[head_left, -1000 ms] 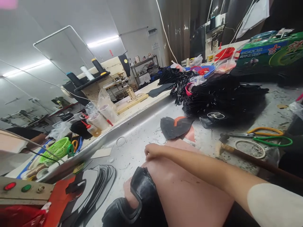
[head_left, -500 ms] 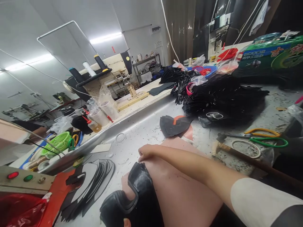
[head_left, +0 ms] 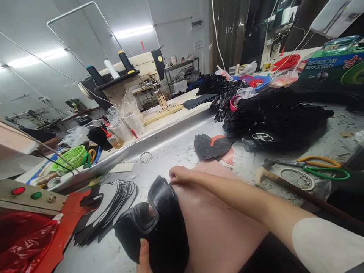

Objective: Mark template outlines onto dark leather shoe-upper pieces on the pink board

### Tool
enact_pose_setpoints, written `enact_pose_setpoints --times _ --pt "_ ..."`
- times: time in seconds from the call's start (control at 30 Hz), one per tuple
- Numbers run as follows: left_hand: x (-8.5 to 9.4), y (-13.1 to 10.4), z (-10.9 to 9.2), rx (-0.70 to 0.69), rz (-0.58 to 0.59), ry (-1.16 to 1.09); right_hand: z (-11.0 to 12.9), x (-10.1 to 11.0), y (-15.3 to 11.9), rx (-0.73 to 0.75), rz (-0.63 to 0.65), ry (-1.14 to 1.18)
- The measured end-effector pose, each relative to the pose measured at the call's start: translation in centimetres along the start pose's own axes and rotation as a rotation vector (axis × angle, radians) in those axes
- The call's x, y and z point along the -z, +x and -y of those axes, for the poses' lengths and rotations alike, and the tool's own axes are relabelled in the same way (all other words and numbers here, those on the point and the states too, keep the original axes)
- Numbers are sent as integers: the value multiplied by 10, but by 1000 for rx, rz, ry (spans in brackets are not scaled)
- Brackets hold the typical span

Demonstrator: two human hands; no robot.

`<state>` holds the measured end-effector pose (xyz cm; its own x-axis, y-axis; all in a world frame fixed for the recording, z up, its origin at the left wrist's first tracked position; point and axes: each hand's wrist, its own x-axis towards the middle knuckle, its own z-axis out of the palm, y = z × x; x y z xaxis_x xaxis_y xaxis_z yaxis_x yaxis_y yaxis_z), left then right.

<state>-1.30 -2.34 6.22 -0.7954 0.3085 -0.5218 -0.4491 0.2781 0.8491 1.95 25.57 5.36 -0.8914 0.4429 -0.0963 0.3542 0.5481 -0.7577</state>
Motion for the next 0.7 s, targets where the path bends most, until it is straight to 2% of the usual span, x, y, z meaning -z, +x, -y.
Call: enact_pose_setpoints --times 0.13,0.2,0.3,0.4,0.47,0.5,0.57,0.63,0.7 --pt "-11 6 -22 85 -13 -16 1 15 -26 -59 -287 210" --pt "-15 7 -26 38 -36 -2 2 17 -52 -81 -331 352" --pt "-14 2 -24 -142 -115 70 4 1 -99 -79 -235 576" --pt "-6 -8 -18 -296 -285 246 4 -30 -140 -88 -107 772" --pt "1 -15 -11 -420 -356 372 5 -51 -158 -111 -43 961" --pt "4 -17 -6 -541 -341 452 7 -59 -163 -121 -19 1053" --pt "10 -17 5 -858 -191 655 13 -69 -172 -93 -16 1146" --pt "13 -13 16 -1143 -6 874 24 -71 -177 21 -67 1030" --pt "14 -8 25 -1259 63 994 35 -70 -181 197 -146 796"
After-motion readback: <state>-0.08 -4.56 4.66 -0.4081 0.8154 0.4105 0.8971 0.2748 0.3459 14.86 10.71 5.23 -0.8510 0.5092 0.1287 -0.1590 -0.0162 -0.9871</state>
